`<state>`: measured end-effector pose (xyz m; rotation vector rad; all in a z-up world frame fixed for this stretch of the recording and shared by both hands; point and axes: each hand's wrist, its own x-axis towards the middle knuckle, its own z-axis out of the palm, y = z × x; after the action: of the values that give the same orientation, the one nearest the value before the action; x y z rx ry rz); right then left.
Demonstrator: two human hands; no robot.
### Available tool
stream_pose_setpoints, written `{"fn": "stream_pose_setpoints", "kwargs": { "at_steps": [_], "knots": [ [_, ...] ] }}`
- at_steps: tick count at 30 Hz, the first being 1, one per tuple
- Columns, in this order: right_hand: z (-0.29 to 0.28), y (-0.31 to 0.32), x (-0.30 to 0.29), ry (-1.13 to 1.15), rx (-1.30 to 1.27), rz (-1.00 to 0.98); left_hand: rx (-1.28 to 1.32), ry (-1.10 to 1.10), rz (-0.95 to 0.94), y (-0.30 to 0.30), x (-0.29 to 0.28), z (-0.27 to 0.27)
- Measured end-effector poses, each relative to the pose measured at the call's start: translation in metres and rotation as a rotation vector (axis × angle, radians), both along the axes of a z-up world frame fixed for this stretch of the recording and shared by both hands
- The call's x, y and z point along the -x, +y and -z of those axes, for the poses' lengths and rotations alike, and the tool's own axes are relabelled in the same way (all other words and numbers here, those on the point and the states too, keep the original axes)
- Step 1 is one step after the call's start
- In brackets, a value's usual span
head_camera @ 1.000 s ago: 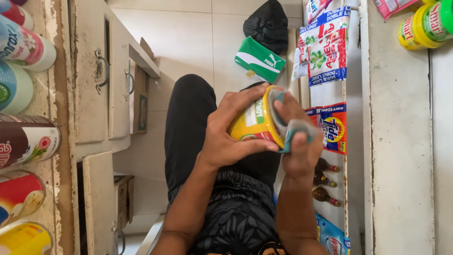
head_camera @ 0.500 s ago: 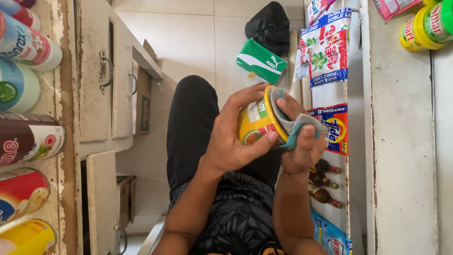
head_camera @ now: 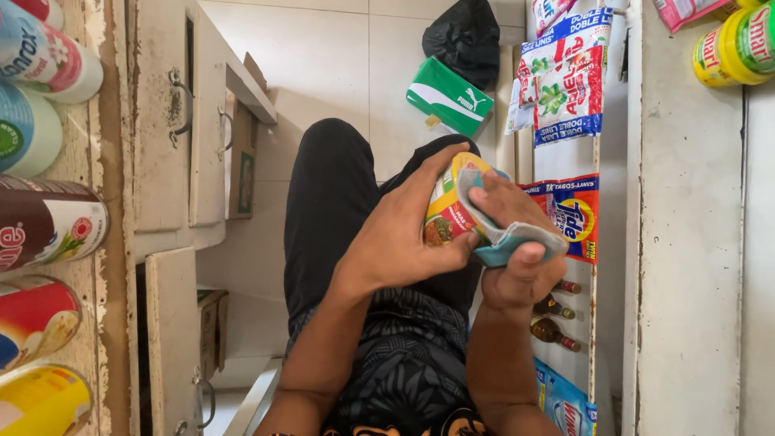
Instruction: Wiping down cup noodles and various grocery containers with a cleaning cloth in a store aisle.
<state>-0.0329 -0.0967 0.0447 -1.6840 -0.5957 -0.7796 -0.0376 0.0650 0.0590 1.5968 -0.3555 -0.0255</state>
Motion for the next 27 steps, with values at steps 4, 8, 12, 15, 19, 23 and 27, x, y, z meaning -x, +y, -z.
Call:
{"fn": "stream_pose_setpoints", "kwargs": {
  "at_steps": [4, 8, 12, 15, 19, 23, 27],
  "knots": [
    [0.006, -0.005, -0.004, 0.005, -0.001, -0.011, 0.024, -0.011, -0.063, -0.008, -0.001, 0.003],
    [0.007, -0.007, -0.009, 0.068, 0.095, -0.001, 0.023, -0.048, -0.146, -0.016, -0.002, 0.013],
    [-0.014, 0.007, 0.008, 0.162, 0.061, -0.084, 0.124, -0.018, -0.172, -0.018, -0.003, 0.016],
    [0.004, -0.006, 0.000, 0.078, 0.022, -0.101, 0.155, -0.035, -0.201, -0.019, -0.002, 0.017],
    [0.014, -0.017, -0.008, 0.182, 0.038, -0.056, 0.108, -0.067, -0.271, -0.023, -0.002, 0.016],
    [-0.002, -0.001, 0.002, 0.238, 0.066, 0.009, 0.173, -0.052, -0.249, -0.024, -0.004, 0.020],
    [0.004, -0.014, 0.008, 0.155, -0.009, -0.044, 0.208, -0.034, -0.205, -0.022, -0.001, 0.012]
  ]
}}
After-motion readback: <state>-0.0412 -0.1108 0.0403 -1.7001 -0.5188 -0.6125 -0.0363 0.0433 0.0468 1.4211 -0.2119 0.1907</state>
